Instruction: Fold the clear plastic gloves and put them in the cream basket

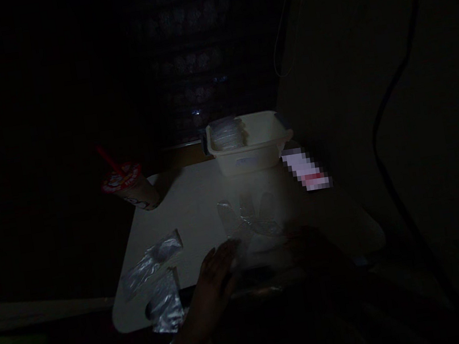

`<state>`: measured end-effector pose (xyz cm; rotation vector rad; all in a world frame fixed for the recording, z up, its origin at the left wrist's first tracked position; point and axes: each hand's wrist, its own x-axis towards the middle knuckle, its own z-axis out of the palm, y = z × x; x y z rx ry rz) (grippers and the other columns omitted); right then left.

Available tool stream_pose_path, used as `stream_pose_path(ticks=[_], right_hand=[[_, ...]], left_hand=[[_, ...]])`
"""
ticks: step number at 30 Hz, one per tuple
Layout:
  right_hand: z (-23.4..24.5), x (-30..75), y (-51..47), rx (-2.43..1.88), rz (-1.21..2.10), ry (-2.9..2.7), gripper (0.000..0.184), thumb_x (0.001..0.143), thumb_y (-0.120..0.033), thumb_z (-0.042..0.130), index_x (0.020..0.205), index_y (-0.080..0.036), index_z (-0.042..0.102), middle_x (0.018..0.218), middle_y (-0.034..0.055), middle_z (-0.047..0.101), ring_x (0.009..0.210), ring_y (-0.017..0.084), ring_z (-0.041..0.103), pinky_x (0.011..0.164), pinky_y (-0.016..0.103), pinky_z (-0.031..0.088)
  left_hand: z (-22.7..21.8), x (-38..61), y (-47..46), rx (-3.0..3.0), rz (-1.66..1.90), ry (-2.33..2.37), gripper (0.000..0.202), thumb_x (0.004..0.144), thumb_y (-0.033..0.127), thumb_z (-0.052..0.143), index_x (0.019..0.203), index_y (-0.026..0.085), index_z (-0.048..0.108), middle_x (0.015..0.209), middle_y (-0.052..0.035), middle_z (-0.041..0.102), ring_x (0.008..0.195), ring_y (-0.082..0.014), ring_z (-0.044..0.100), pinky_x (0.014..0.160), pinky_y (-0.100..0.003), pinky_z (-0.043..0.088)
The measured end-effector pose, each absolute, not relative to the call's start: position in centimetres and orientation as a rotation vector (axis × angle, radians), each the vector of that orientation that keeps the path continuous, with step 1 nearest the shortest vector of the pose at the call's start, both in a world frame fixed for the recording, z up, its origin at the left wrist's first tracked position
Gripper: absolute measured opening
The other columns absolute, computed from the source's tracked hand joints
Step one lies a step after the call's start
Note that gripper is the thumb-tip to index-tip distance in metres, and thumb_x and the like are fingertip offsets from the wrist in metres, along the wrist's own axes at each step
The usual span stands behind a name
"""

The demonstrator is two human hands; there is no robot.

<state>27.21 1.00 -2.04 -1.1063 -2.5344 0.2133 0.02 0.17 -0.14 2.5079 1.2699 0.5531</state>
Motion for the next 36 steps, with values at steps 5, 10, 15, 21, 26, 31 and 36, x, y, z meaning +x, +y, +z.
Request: stream_pose_path(ticks=[5, 10, 15, 21, 26, 31, 36], right_hand=[[-1.5, 27.6, 1.5, -1.225, 0.227, -2.489, 0.031, 0.08, -0.029, 0.031, 0.096, -0.027, 0.057, 0.103, 0.0, 0.058, 0.1, 0.016, 0.048, 0.09, 0.036, 0.034], [-2.6, 27.5, 2.2, -1.323, 0.241, -2.476, 0.035, 0.078, -0.028, 0.033, 0.106, -0.02, 0.052, 0.11, 0.0049, 0.054, 0.104, 0.018, 0.046, 0.085, 0.036, 0.04], [-3.3, 26.6, 2.4, -1.221, 0.413, -2.379, 0.032, 0.081, -0.029, 0.03, 0.091, -0.022, 0.059, 0.099, 0.0046, 0.059, 0.098, 0.016, 0.049, 0.082, 0.034, 0.042], [-2.0, 25.6, 2.4, -1.517, 0.459, -2.326, 0.029, 0.079, -0.029, 0.034, 0.088, -0.025, 0.061, 0.091, 0.0028, 0.062, 0.084, 0.019, 0.056, 0.075, 0.033, 0.044], [-0.5, 25.2, 2.9, -1.558, 0.613, -2.161, 0.031, 0.077, -0.026, 0.031, 0.083, -0.023, 0.061, 0.084, 0.003, 0.064, 0.075, 0.017, 0.059, 0.066, 0.03, 0.047], [-0.4, 25.2, 3.6, -1.57, 0.82, -1.99, 0.029, 0.071, -0.024, 0.035, 0.082, -0.017, 0.061, 0.083, 0.006, 0.064, 0.073, 0.018, 0.06, 0.065, 0.03, 0.048], [0.2, 24.9, 4.2, -1.589, 0.856, -1.983, 0.023, 0.068, -0.025, 0.041, 0.077, -0.018, 0.061, 0.081, 0.005, 0.065, 0.075, 0.019, 0.059, 0.067, 0.032, 0.047]], left_hand=[[-0.6, 0.6, 1.3, 2.343, 0.859, 1.221, 0.024, 0.08, 0.02, 0.037, 0.093, 0.021, 0.057, 0.102, -0.0066, 0.058, 0.102, -0.0177, 0.048, 0.085, -0.038, 0.041], [-0.6, 0.8, 1.2, 2.173, 0.911, 1.245, 0.022, 0.079, 0.022, 0.04, 0.091, 0.021, 0.058, 0.103, -0.0064, 0.058, 0.101, -0.0173, 0.049, 0.082, -0.034, 0.044], [-0.5, 0.8, 1.3, 2.122, 0.891, 1.274, 0.023, 0.078, 0.02, 0.039, 0.092, 0.02, 0.058, 0.103, -0.0056, 0.058, 0.097, -0.0158, 0.052, 0.082, -0.031, 0.044], [-0.2, 1.3, 2.1, 1.983, 0.903, 1.28, 0.019, 0.075, 0.02, 0.042, 0.081, 0.02, 0.06, 0.092, -0.0055, 0.063, 0.088, -0.0162, 0.057, 0.076, -0.031, 0.047], [-0.1, 1.5, 2.6, 1.858, 0.929, 1.359, 0.017, 0.072, 0.022, 0.044, 0.076, 0.017, 0.06, 0.083, -0.0061, 0.065, 0.078, -0.0168, 0.06, 0.07, -0.03, 0.048], [0.7, 1.8, 3.0, 1.761, 0.877, 1.389, 0.016, 0.065, 0.016, 0.048, 0.076, 0.016, 0.06, 0.08, -0.0045, 0.065, 0.074, -0.0155, 0.06, 0.067, -0.027, 0.046], [1.0, 2.3, 3.5, 1.625, 0.819, 1.497, 0.014, 0.066, 0.025, 0.05, 0.057, 0.015, 0.054, 0.055, 0.0016, 0.058, 0.054, -0.0109, 0.054, 0.052, -0.02, 0.043]])
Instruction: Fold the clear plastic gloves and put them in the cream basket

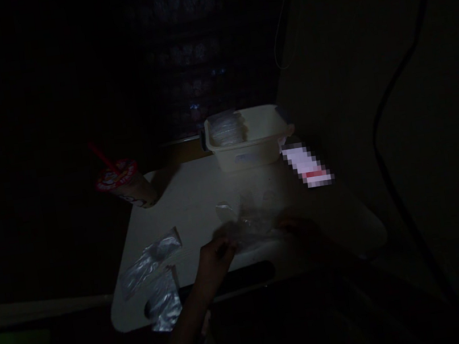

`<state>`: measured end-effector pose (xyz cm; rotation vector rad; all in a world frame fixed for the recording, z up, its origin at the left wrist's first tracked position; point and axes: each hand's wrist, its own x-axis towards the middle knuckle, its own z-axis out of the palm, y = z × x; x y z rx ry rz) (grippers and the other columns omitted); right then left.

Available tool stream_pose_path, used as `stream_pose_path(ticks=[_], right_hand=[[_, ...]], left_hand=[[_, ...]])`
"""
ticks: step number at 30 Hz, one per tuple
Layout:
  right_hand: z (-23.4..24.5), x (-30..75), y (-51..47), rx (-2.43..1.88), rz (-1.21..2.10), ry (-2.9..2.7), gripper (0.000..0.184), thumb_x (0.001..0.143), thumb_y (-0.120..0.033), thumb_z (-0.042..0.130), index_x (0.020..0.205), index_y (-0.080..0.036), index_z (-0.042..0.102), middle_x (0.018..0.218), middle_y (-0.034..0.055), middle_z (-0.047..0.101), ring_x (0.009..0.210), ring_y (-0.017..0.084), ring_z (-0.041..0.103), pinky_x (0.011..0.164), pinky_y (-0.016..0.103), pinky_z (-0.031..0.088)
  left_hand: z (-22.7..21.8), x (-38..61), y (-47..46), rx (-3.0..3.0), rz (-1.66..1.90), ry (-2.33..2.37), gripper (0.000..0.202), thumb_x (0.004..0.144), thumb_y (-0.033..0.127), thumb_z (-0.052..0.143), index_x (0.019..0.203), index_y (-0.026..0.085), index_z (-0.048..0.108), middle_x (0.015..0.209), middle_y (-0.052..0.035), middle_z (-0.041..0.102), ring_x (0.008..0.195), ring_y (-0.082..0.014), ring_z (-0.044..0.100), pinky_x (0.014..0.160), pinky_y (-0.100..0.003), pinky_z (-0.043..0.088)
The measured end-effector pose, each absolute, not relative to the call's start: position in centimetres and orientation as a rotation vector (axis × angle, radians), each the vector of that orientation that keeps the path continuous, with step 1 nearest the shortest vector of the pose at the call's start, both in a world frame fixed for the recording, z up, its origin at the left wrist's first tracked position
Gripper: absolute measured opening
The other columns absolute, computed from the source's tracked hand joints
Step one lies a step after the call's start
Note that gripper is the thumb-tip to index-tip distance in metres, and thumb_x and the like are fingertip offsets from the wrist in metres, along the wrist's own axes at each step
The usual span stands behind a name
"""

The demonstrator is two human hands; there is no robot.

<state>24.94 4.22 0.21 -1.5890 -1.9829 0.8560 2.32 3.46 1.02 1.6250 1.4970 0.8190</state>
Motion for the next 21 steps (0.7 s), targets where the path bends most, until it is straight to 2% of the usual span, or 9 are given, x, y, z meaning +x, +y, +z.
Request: stream_pose_path(ticks=[2, 5, 10, 21], right_hand=[[0.4, 24.7, 4.3, -1.641, 0.872, -1.941, 0.021, 0.068, -0.027, 0.044, 0.074, -0.018, 0.061, 0.078, 0.0042, 0.065, 0.073, 0.019, 0.06, 0.066, 0.031, 0.047], [0.6, 24.5, 4.3, -1.668, 0.911, -1.884, 0.02, 0.069, -0.029, 0.046, 0.074, -0.018, 0.061, 0.077, 0.0035, 0.065, 0.072, 0.018, 0.059, 0.065, 0.03, 0.047], [1.1, 24.3, 4.4, -1.693, 0.968, -1.864, 0.02, 0.069, -0.028, 0.045, 0.073, -0.018, 0.061, 0.077, 0.0027, 0.064, 0.073, 0.017, 0.058, 0.066, 0.028, 0.045], [1.0, 24.2, 4.5, -1.68, 1.117, -1.721, 0.016, 0.065, -0.029, 0.048, 0.068, -0.018, 0.058, 0.07, 0.0015, 0.062, 0.068, 0.015, 0.056, 0.063, 0.026, 0.042]], left_hand=[[1.0, 2.4, 3.6, 1.51, 0.807, 1.52, 0.019, 0.066, 0.03, 0.05, 0.054, 0.016, 0.051, 0.046, 0.0043, 0.051, 0.044, -0.0083, 0.049, 0.043, -0.018, 0.039], [1.2, 2.6, 3.8, 1.301, 0.806, 1.472, 0.02, 0.065, 0.034, 0.051, 0.059, 0.015, 0.049, 0.044, 0.0058, 0.047, 0.037, -0.0072, 0.046, 0.036, -0.017, 0.037], [1.5, 2.7, 3.8, 1.221, 0.826, 1.397, 0.024, 0.066, 0.04, 0.049, 0.063, 0.016, 0.046, 0.045, 0.0061, 0.047, 0.037, -0.0081, 0.048, 0.034, -0.018, 0.038], [1.2, 2.7, 4.3, 1.264, 0.825, 1.395, 0.024, 0.068, 0.039, 0.048, 0.066, 0.015, 0.046, 0.039, 0.0085, 0.042, 0.03, -0.0055, 0.041, 0.03, -0.015, 0.034]])
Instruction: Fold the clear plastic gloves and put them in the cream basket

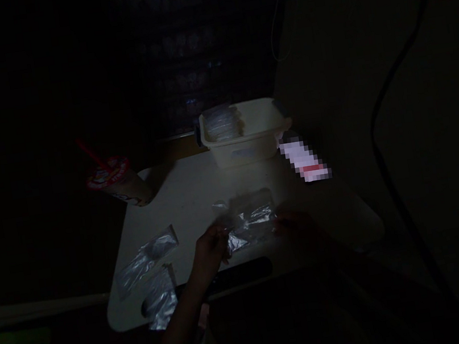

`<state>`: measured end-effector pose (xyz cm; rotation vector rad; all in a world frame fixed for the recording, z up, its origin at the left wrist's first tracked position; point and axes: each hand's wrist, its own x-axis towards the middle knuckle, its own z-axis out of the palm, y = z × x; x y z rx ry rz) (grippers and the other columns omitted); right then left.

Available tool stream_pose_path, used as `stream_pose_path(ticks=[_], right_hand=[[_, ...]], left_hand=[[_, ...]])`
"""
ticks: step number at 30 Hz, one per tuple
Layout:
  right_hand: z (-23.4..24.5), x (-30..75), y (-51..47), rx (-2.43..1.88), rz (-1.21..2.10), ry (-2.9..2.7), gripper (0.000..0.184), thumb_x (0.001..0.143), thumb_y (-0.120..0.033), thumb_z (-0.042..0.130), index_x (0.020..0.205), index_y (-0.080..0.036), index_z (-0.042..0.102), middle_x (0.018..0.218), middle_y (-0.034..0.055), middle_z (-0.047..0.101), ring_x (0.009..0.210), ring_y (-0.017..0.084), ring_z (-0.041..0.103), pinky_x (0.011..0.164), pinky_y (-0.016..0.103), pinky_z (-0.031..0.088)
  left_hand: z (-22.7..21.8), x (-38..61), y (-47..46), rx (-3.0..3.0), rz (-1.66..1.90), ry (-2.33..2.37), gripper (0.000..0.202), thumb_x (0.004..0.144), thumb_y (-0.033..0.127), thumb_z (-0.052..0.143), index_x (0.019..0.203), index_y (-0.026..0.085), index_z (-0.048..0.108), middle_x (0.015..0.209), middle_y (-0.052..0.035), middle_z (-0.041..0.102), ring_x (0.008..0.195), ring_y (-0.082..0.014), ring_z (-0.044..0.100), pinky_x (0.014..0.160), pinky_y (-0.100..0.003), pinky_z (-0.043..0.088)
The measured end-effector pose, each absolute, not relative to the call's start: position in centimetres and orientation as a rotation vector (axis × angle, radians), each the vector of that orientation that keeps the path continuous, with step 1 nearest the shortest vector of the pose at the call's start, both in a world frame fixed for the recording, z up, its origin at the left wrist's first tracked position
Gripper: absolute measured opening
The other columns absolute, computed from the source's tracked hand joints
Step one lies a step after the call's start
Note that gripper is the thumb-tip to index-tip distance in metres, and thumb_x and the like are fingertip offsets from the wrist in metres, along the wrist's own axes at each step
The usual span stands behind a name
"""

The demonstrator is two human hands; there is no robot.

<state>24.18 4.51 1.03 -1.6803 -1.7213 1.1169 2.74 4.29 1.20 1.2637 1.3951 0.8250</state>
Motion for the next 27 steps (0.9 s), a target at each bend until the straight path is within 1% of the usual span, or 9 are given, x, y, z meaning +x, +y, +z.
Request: stream_pose_path(ticks=[4, 6, 8, 10, 14, 17, 22, 25, 27], right_hand=[[1.0, 24.0, 4.6, -1.695, 1.133, -1.696, 0.018, 0.067, -0.03, 0.045, 0.068, -0.017, 0.058, 0.067, 0.0018, 0.06, 0.063, 0.014, 0.056, 0.059, 0.025, 0.041], [0.9, 24.0, 4.7, -1.69, 1.099, -1.71, 0.019, 0.068, -0.03, 0.044, 0.066, -0.017, 0.057, 0.064, 0.0015, 0.059, 0.061, 0.014, 0.055, 0.059, 0.025, 0.041], [0.7, 24.0, 4.8, -1.658, 1.094, -1.734, 0.019, 0.069, -0.03, 0.043, 0.064, -0.017, 0.056, 0.061, 0.0002, 0.058, 0.059, 0.013, 0.054, 0.057, 0.024, 0.04], [0.6, 24.0, 4.9, -1.647, 1.116, -1.726, 0.017, 0.068, -0.029, 0.043, 0.064, -0.018, 0.055, 0.059, -0.0009, 0.056, 0.057, 0.012, 0.053, 0.055, 0.023, 0.04], [0.5, 24.0, 5.0, -1.669, 1.155, -1.599, 0.015, 0.064, -0.025, 0.046, 0.072, -0.017, 0.055, 0.063, -0.0006, 0.056, 0.056, 0.012, 0.053, 0.054, 0.023, 0.041], [0.3, 23.9, 5.0, -1.63, 1.166, -1.533, 0.013, 0.063, -0.023, 0.046, 0.071, -0.017, 0.055, 0.063, -0.0009, 0.055, 0.055, 0.011, 0.053, 0.053, 0.023, 0.041], [-0.1, 23.9, 5.2, -1.587, 1.15, -1.473, 0.009, 0.063, -0.025, 0.047, 0.061, -0.018, 0.052, 0.055, -0.0029, 0.052, 0.05, 0.01, 0.051, 0.051, 0.022, 0.041], [-0.2, 23.8, 5.3, -1.579, 1.142, -1.474, 0.011, 0.063, -0.028, 0.048, 0.058, -0.019, 0.052, 0.054, -0.0032, 0.052, 0.05, 0.011, 0.051, 0.052, 0.023, 0.042], [-0.2, 23.8, 5.3, -1.584, 1.163, -1.448, 0.011, 0.063, -0.028, 0.048, 0.06, -0.019, 0.052, 0.055, -0.0031, 0.052, 0.05, 0.011, 0.052, 0.051, 0.023, 0.042]], left_hand=[[1.1, 2.7, 4.6, 1.285, 0.793, 1.42, 0.025, 0.068, 0.039, 0.047, 0.072, 0.013, 0.049, 0.04, 0.0093, 0.04, 0.027, -0.0038, 0.036, 0.026, -0.014, 0.029], [1.0, 2.6, 4.7, 1.297, 0.798, 1.411, 0.028, 0.069, 0.038, 0.046, 0.08, 0.012, 0.05, 0.043, 0.0083, 0.042, 0.028, -0.0034, 0.037, 0.026, -0.014, 0.029], [1.0, 2.5, 4.9, 1.302, 0.805, 1.379, 0.036, 0.069, 0.039, 0.046, 0.094, 0.012, 0.048, 0.051, 0.0056, 0.049, 0.029, -0.004, 0.04, 0.026, -0.015, 0.031], [1.2, 2.5, 5.0, 1.294, 0.811, 1.36, 0.045, 0.07, 0.038, 0.046, 0.106, 0.013, 0.042, 0.062, 0.0017, 0.055, 0.032, -0.005, 0.044, 0.026, -0.016, 0.034], [2.0, 2.5, 5.0, 1.226, 0.887, 1.363, 0.049, 0.073, 0.038, 0.044, 0.116, 0.017, 0.033, 0.083, -0.0054, 0.057, 0.044, -0.0093, 0.054, 0.029, -0.017, 0.038], [2.4, 2.6, 4.6, 1.132, 0.94, 1.34, 0.052, 0.071, 0.036, 0.048, 0.117, 0.02, 0.031, 0.087, -0.0049, 0.055, 0.054, -0.0109, 0.057, 0.034, -0.018, 0.042], [2.1, 2.7, 3.6, 1.039, 0.933, 1.266, 0.058, 0.059, 0.025, 0.061, 0.111, 0.019, 0.035, 0.079, 0.0013, 0.052, 0.053, -0.0083, 0.054, 0.041, -0.018, 0.044], [1.5, 3.0, 3.3, 1.002, 0.967, 1.275, 0.051, 0.059, 0.025, 0.061, 0.104, 0.017, 0.039, 0.072, 0.0031, 0.051, 0.051, -0.0084, 0.055, 0.043, -0.019, 0.044], [1.2, 3.3, 3.2, 0.984, 0.993, 1.302, 0.044, 0.06, 0.025, 0.06, 0.099, 0.016, 0.041, 0.069, 0.0042, 0.05, 0.049, -0.0084, 0.054, 0.043, -0.02, 0.045]])
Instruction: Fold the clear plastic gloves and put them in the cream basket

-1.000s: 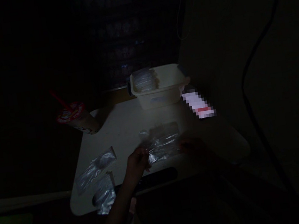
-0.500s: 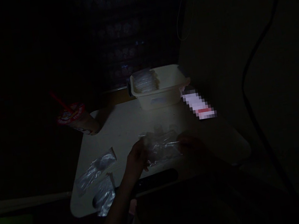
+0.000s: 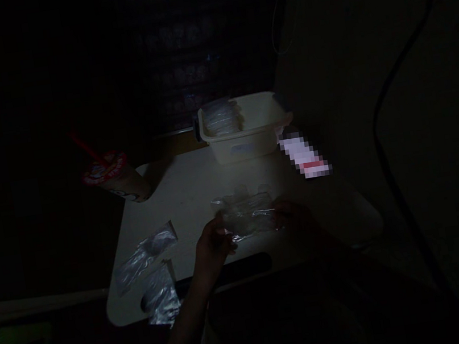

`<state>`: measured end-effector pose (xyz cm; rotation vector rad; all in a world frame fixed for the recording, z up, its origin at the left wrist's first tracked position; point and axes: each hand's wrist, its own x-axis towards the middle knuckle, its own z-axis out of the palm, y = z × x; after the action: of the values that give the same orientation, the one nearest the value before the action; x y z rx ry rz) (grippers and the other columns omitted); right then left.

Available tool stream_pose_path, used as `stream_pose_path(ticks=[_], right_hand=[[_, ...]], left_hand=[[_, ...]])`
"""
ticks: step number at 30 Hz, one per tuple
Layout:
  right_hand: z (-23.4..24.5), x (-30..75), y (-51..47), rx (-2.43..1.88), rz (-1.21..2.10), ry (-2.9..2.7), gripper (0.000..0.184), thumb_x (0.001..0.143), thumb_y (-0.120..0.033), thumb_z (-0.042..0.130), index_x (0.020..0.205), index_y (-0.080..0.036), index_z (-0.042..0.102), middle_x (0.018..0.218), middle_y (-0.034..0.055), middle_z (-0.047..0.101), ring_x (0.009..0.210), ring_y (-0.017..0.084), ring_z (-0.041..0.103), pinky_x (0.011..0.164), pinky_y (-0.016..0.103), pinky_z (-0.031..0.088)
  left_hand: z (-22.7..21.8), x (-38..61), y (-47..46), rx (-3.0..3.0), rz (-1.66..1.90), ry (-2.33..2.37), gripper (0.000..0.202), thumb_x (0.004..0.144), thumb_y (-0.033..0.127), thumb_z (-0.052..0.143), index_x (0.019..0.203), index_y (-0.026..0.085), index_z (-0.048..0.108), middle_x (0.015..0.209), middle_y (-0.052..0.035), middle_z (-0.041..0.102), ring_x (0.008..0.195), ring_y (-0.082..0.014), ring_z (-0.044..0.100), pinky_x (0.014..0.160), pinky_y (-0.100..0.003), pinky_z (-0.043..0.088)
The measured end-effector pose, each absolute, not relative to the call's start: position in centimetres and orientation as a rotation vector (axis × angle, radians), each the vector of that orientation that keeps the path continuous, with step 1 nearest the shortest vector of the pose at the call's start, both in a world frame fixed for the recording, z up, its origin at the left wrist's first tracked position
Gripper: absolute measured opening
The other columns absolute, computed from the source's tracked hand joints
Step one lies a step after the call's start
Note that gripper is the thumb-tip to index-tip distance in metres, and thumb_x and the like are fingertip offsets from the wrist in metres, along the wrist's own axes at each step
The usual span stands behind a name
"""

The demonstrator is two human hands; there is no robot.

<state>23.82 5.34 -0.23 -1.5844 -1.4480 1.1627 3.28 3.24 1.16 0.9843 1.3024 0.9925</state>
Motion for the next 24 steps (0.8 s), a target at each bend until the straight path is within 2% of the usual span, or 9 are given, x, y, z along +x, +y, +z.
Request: stream_pose_path(ticks=[5, 12, 19, 22, 24], right_hand=[[0.0, 23.7, 5.2, -1.627, 1.164, -1.45, 0.012, 0.064, -0.028, 0.046, 0.063, -0.018, 0.052, 0.057, -0.0022, 0.054, 0.049, 0.011, 0.053, 0.051, 0.023, 0.042], [0.5, 23.7, 5.1, -1.651, 1.148, -1.505, 0.012, 0.066, -0.026, 0.044, 0.062, -0.017, 0.051, 0.053, -0.0027, 0.052, 0.049, 0.01, 0.053, 0.053, 0.022, 0.04], [1.0, 23.5, 5.0, -1.65, 1.151, -1.491, 0.012, 0.068, -0.024, 0.043, 0.061, -0.018, 0.049, 0.057, -0.002, 0.051, 0.053, 0.01, 0.051, 0.054, 0.022, 0.04], [1.0, 23.5, 4.9, -1.67, 1.133, -1.539, 0.013, 0.069, -0.025, 0.043, 0.059, -0.018, 0.049, 0.058, -0.0015, 0.051, 0.053, 0.011, 0.051, 0.054, 0.023, 0.04], [0.8, 23.6, 4.9, -1.672, 1.107, -1.569, 0.013, 0.069, -0.026, 0.043, 0.062, -0.018, 0.05, 0.06, -0.0012, 0.052, 0.054, 0.011, 0.051, 0.054, 0.023, 0.04]], left_hand=[[0.6, 3.5, 3.3, 0.96, 1.042, 1.304, 0.036, 0.063, 0.026, 0.058, 0.095, 0.018, 0.042, 0.066, 0.0058, 0.049, 0.047, -0.0081, 0.054, 0.044, -0.022, 0.046], [1.1, 3.6, 3.4, 0.945, 1.069, 1.27, 0.039, 0.062, 0.027, 0.059, 0.096, 0.019, 0.041, 0.072, 0.0044, 0.05, 0.053, -0.009, 0.055, 0.048, -0.025, 0.049], [0.8, 3.4, 3.6, 0.999, 1.029, 1.25, 0.041, 0.064, 0.03, 0.059, 0.099, 0.018, 0.04, 0.085, -0.0012, 0.052, 0.072, -0.0131, 0.055, 0.056, -0.028, 0.052], [0.6, 3.2, 3.7, 1.027, 0.999, 1.268, 0.04, 0.065, 0.031, 0.056, 0.1, 0.018, 0.04, 0.084, -0.0013, 0.053, 0.069, -0.013, 0.056, 0.053, -0.027, 0.052], [0.7, 3.1, 3.7, 1.066, 0.959, 1.28, 0.04, 0.067, 0.03, 0.053, 0.102, 0.018, 0.039, 0.084, -0.0016, 0.053, 0.06, -0.0108, 0.056, 0.05, -0.027, 0.051]])
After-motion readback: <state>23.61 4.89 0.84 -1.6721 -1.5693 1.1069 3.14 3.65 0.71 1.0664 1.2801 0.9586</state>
